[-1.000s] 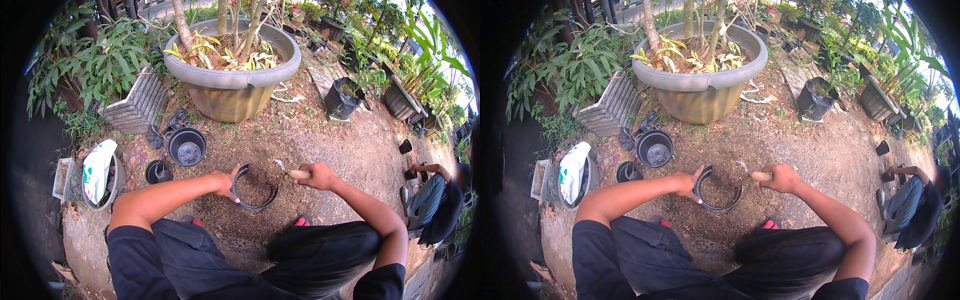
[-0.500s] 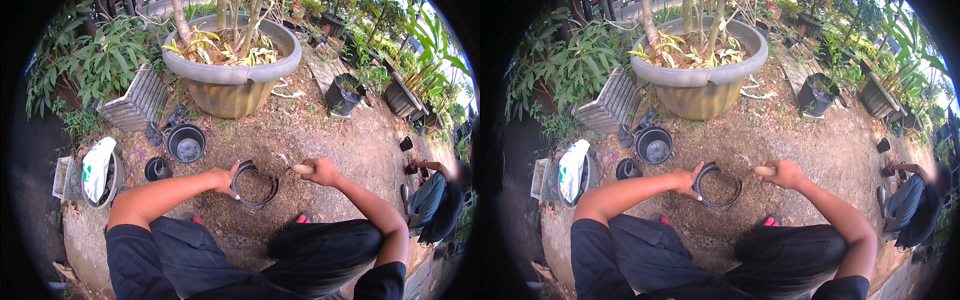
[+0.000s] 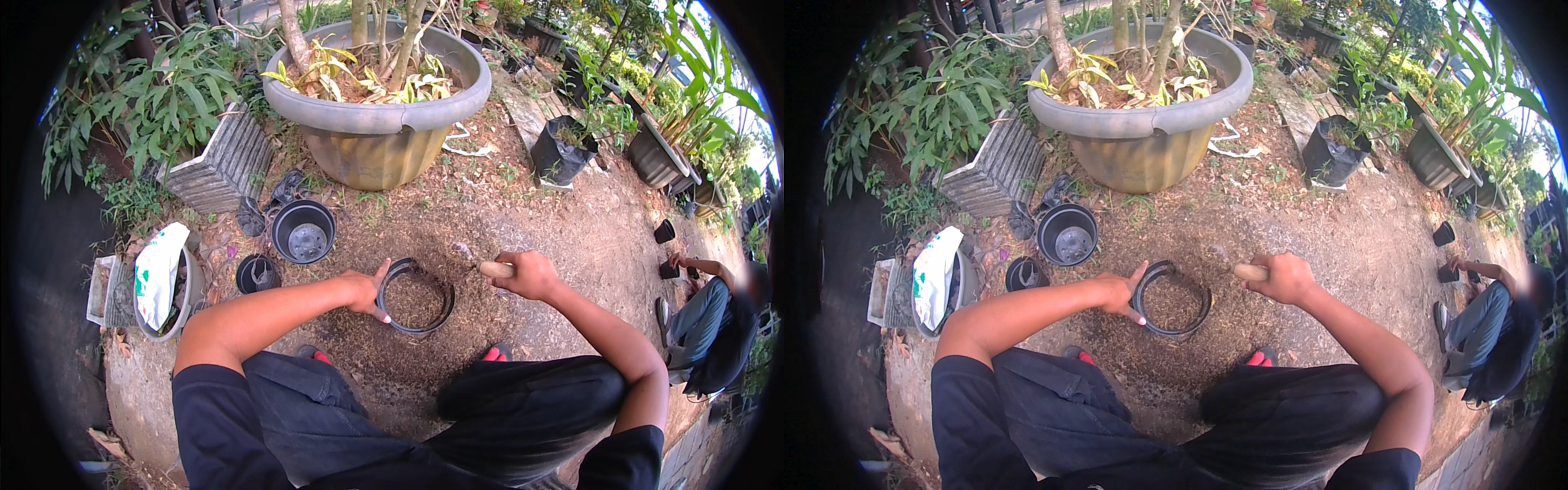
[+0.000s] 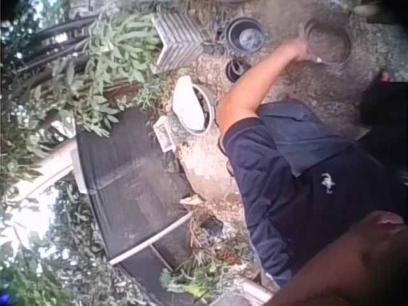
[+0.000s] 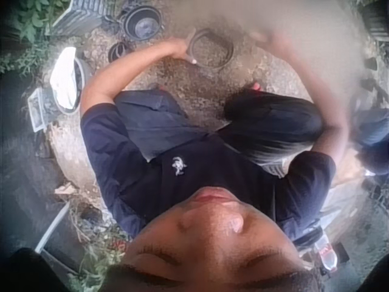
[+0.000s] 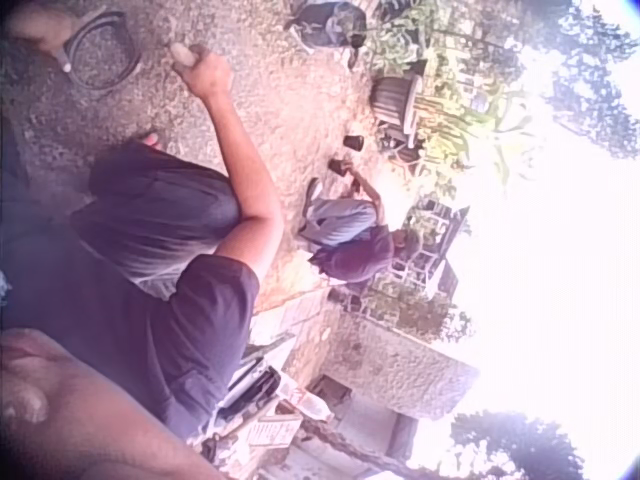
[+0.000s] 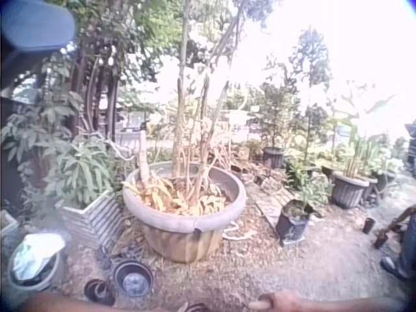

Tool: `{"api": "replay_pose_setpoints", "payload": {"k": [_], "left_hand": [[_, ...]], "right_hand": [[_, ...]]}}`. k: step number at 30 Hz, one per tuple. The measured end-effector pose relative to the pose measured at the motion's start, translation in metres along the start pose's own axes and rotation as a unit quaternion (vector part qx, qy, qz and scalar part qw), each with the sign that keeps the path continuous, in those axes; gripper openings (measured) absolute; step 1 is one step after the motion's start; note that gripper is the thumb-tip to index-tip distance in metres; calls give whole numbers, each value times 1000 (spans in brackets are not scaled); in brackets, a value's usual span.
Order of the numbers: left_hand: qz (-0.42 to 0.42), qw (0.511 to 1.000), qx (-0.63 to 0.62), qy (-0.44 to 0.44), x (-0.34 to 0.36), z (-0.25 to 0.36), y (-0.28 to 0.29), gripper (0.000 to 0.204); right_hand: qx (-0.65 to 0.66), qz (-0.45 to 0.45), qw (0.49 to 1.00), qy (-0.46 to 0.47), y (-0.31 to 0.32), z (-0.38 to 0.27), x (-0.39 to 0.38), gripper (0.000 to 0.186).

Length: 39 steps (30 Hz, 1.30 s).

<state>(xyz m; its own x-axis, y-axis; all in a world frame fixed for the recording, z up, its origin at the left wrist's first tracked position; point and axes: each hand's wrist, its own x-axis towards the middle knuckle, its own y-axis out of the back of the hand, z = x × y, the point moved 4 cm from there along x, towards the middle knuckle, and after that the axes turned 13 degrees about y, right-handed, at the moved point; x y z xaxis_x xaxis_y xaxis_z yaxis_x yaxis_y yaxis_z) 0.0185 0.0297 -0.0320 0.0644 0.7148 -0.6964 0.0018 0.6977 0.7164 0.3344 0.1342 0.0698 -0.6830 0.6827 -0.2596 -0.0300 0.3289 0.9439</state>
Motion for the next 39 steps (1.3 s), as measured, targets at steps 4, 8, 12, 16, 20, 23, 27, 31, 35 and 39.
{"api": "replay_pose_setpoints", "payload": {"k": [4,8,12,16,20,23,27,31,35,39], "left_hand": [[-13,1000,6,12,-2,0,1,144],[-24,999,10,19,-6,3,6,144],[-23,999,7,21,-5,2,4,144],[-13,1000,6,17,0,2,2,143],[-17,1000,3,20,-1,0,1,144],[-20,1000,6,22,-1,1,2,144],[-22,1000,-1,15,-2,2,3,144],[-21,1000,6,6,-5,2,3,144],[-26,1000,1,13,-10,1,7,144],[-18,1000,-1,2,-7,1,6,145]], "right_hand": [[-12,2,1000,-6,4,-6,0,50],[-24,8,1000,-6,2,-3,0,50],[-27,5,1000,1,-1,-3,1,49],[-21,4,1000,4,-1,-5,-1,49],[-31,-5,999,20,5,-19,-1,48],[-70,-7,994,84,-5,-28,-2,46],[-104,1,987,120,-11,-35,1,46],[-88,27,993,80,-1,-27,4,47],[-21,26,999,-1,-11,-2,14,51],[42,-43,995,-80,-58,34,34,56]]}}
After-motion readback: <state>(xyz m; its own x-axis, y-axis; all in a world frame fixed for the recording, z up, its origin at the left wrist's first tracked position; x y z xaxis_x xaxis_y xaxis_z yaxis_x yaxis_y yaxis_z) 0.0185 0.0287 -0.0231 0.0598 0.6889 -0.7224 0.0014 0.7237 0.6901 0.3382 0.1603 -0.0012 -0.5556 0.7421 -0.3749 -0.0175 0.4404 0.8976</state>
